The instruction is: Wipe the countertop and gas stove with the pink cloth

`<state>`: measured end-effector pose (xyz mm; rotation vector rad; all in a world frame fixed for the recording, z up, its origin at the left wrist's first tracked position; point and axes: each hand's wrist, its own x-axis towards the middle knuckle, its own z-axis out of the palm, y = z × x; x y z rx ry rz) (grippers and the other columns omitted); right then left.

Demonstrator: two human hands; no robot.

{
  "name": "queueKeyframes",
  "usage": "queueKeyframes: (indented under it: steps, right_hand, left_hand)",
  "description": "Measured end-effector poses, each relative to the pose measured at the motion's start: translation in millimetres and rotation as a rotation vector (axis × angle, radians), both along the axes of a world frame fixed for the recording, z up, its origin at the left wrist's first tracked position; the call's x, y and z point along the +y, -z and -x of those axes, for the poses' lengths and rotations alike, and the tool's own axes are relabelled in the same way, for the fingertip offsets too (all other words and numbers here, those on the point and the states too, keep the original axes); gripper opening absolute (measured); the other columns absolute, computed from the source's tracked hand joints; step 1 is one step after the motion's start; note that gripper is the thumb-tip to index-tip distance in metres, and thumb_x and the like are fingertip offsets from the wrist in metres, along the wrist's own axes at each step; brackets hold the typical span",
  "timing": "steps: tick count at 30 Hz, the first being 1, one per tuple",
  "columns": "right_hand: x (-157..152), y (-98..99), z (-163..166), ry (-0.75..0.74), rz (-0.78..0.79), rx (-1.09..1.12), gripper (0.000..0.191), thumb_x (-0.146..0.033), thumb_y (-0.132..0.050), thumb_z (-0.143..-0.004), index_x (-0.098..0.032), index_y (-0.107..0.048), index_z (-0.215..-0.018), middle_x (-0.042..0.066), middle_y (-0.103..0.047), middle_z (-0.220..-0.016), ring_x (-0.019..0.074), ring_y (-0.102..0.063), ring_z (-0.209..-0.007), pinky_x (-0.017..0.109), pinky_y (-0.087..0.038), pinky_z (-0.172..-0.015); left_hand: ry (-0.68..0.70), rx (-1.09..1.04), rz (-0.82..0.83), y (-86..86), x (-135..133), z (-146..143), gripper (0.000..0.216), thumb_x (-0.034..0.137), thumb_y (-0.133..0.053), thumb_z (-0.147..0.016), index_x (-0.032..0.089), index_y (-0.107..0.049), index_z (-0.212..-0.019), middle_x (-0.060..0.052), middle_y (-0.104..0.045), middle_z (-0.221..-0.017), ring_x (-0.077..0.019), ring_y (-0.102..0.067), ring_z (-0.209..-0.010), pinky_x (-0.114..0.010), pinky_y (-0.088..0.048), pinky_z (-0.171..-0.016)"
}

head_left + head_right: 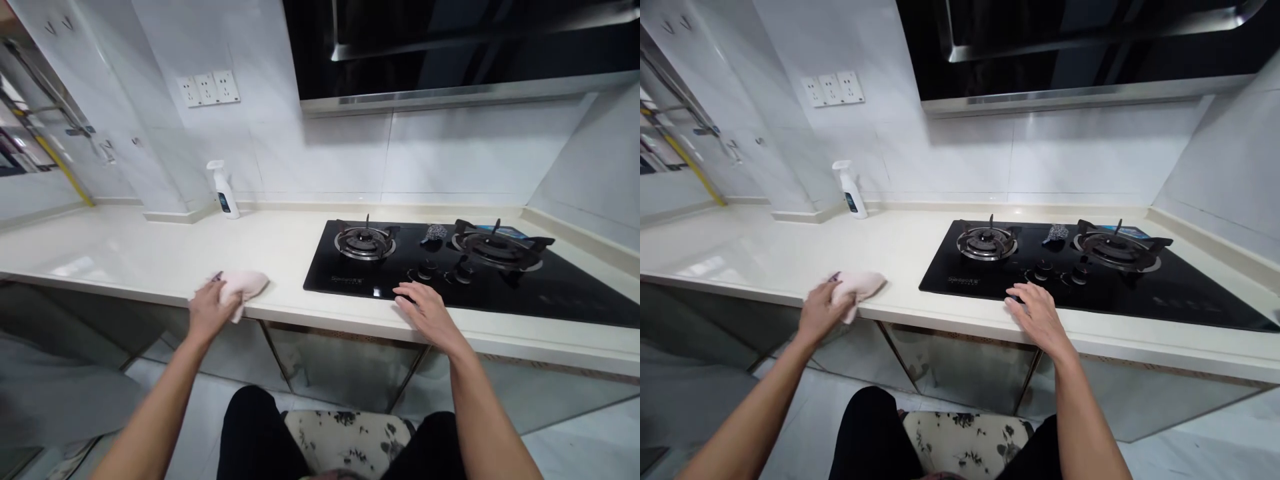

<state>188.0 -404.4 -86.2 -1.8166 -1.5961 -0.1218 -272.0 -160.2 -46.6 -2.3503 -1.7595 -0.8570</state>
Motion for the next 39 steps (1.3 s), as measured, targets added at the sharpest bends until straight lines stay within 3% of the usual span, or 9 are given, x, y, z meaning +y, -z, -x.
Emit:
queueKeyframes:
  steps: [5,11,15,19,23,27,30,34,39]
  right_hand:
    - [3,7.5,1,-0.002,-0.016,0.018,0.046,-0.058,-0.038,-0.107,-0.032,-0.070,-0.126,0.004,-0.068,-0.140,0.0312,-0.051,-0.141,0.058,-0.037,-0.118]
    - [3,6.7,0,0.005,-0.027,0.021,0.048,-0.057,-0.035,-0.107,-0.032,-0.072,-0.125,0.004,-0.069,-0.137,0.0309,-0.053,-0.140,0.057,-0.039,-0.118]
    - [3,4.0,-7,-0.001,-0.011,0.070,0.053,-0.060,-0.032,-0.105,-0.032,-0.075,-0.119,0.004,-0.071,-0.136,0.0307,-0.055,-0.137,0.059,-0.039,-0.119]
    - [3,3.2,-18,-0.018,0.020,0.161,0.062,-0.064,-0.025,-0.104,-0.031,-0.076,-0.119,0.005,-0.072,-0.135,0.0301,-0.056,-0.137,0.059,-0.039,-0.121]
    - [3,4.7,-25,-0.006,0.043,0.218,0.069,-0.066,-0.019,-0.104,-0.029,-0.075,-0.121,0.005,-0.072,-0.136,0.0294,-0.055,-0.139,0.056,-0.039,-0.123]
    - [3,9.2,-28,0.021,0.056,0.195,0.071,-0.069,-0.019,-0.103,-0.029,-0.076,-0.120,0.006,-0.071,-0.137,0.0311,-0.055,-0.139,0.057,-0.039,-0.123]
    - [4,11.3,-29,0.029,0.067,0.169,0.071,-0.069,-0.021,-0.103,-0.028,-0.076,-0.119,0.007,-0.072,-0.136,0.0323,-0.056,-0.139,0.058,-0.039,-0.123]
    - [0,10.5,-28,0.044,0.056,0.163,0.067,-0.069,-0.026,-0.103,-0.028,-0.075,-0.121,0.007,-0.071,-0.138,0.0318,-0.055,-0.140,0.057,-0.040,-0.123]
    - [-4,10.2,-28,0.060,0.076,0.142,0.064,-0.071,-0.030,-0.102,-0.030,-0.075,-0.121,0.005,-0.068,-0.141,0.0320,-0.053,-0.142,0.059,-0.037,-0.125]
  left_hand:
    - [0.354,-0.034,-0.039,15.8,-68,-74,0.047,0.046,-0.059,-0.082,0.024,-0.068,-0.122,-0.011,-0.070,-0.136,-0.0330,-0.060,-0.132,-0.049,-0.044,-0.116]
    - [0.710,0.033,-0.123,32.0,-140,-174,0.061,0.050,-0.071,-0.081,0.022,-0.064,-0.135,-0.015,-0.063,-0.146,-0.0336,-0.053,-0.138,-0.052,-0.038,-0.117]
    - [0.917,0.124,-0.123,26.1,-170,-227,0.068,0.055,-0.072,-0.084,0.022,-0.057,-0.141,-0.016,-0.053,-0.157,-0.0341,-0.047,-0.143,-0.054,-0.038,-0.114]
    - [0.908,0.241,-0.095,7.0,-183,-254,0.063,0.053,-0.079,-0.081,0.021,-0.060,-0.132,-0.018,-0.055,-0.153,-0.0374,-0.056,-0.128,-0.062,-0.034,-0.114]
    - [0.871,0.282,-0.098,1.2,-185,-264,0.076,0.056,-0.087,-0.073,0.016,-0.059,-0.133,-0.019,-0.063,-0.136,-0.0380,-0.062,-0.115,-0.063,-0.040,-0.108]
    - [0.823,0.167,-0.154,20.3,-182,-264,0.096,0.056,-0.090,-0.071,0.018,-0.049,-0.149,-0.024,-0.043,-0.161,-0.0460,-0.045,-0.141,-0.060,-0.042,-0.109]
    - [0.854,0.144,-0.189,37.6,-175,-253,0.092,0.051,-0.090,-0.073,0.017,-0.051,-0.148,-0.025,-0.045,-0.159,-0.0453,-0.040,-0.147,-0.058,-0.039,-0.114]
    - [0.973,0.152,-0.320,55.4,-152,-221,0.077,0.040,-0.081,-0.085,0.025,-0.048,-0.153,-0.020,-0.050,-0.157,-0.0384,-0.044,-0.146,-0.052,-0.040,-0.112]
    - [0.923,0.145,-0.383,72.1,-95,-150,0.053,0.041,-0.064,-0.099,0.032,-0.052,-0.151,-0.016,-0.054,-0.155,-0.0324,-0.046,-0.145,-0.050,-0.037,-0.114]
